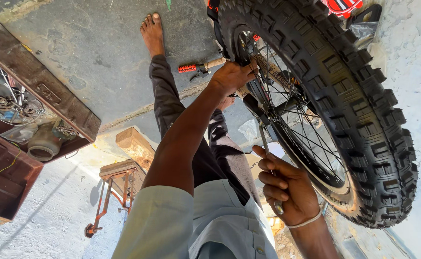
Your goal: The person uses a wrench to loosen the rear axle nut of a bicycle wheel. They then repeatedly insert a small metal tool into the tire bead and rotate the wheel to adjust the tire seating.
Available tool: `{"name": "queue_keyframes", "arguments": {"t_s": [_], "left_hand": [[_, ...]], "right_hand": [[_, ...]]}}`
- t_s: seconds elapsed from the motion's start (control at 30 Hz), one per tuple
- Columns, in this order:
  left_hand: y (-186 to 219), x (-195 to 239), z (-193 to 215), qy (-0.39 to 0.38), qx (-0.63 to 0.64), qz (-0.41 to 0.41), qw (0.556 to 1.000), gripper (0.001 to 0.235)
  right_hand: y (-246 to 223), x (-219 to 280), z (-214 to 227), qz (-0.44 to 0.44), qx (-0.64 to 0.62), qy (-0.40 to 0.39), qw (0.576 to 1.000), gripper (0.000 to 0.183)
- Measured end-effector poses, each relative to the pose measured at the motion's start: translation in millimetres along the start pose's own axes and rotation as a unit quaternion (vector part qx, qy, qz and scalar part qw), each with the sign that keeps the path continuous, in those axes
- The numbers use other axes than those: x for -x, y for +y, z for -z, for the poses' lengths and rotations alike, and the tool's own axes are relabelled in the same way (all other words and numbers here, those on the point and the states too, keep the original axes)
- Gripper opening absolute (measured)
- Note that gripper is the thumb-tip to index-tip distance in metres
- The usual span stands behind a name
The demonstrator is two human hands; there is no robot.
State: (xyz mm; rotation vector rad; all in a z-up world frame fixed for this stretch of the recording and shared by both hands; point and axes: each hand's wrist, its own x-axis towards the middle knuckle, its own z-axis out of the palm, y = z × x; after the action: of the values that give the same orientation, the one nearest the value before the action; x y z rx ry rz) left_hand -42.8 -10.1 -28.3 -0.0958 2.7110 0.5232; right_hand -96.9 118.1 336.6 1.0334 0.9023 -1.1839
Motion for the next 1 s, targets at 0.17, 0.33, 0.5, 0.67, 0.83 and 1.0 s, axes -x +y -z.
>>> {"name": "queue_keyframes", "arguments": {"t_s": [0.17, 0.33, 0.5, 0.67, 0.83, 1.0], "left_hand": [[-3, -2, 7, -0.001, -0.053, -0.003, 0.999, 0.06], [0, 0, 0, -0.08, -0.154, -0.012, 0.985, 0.049], [-5, -4, -1, 0.01, -0.029, -0.009, 0.999, 0.065], [-2, 1, -2, 0.036, -0.048, -0.02, 0.998, 0.06], [-3, 7, 0, 0.03, 0.009, -0.014, 0.999, 0.057], [-8, 2, 3, 0.073, 0.004, -0.001, 0.997, 0.058]], "right_hand": [[-11, 5, -6, -0.04, 0.123, 0.088, 0.988, 0.045], [27, 15, -9, -0.121, 0.218, 0.057, 0.967, 0.041], [69, -7, 45, 0.329, 0.743, 0.086, 0.577, 0.041], [44, -54, 133, 0.422, 0.821, 0.09, 0.373, 0.023], [36, -106, 174, 0.51, 0.748, 0.139, 0.402, 0.021], [48, -162, 175, 0.57, 0.671, 0.216, 0.421, 0.02]]}}
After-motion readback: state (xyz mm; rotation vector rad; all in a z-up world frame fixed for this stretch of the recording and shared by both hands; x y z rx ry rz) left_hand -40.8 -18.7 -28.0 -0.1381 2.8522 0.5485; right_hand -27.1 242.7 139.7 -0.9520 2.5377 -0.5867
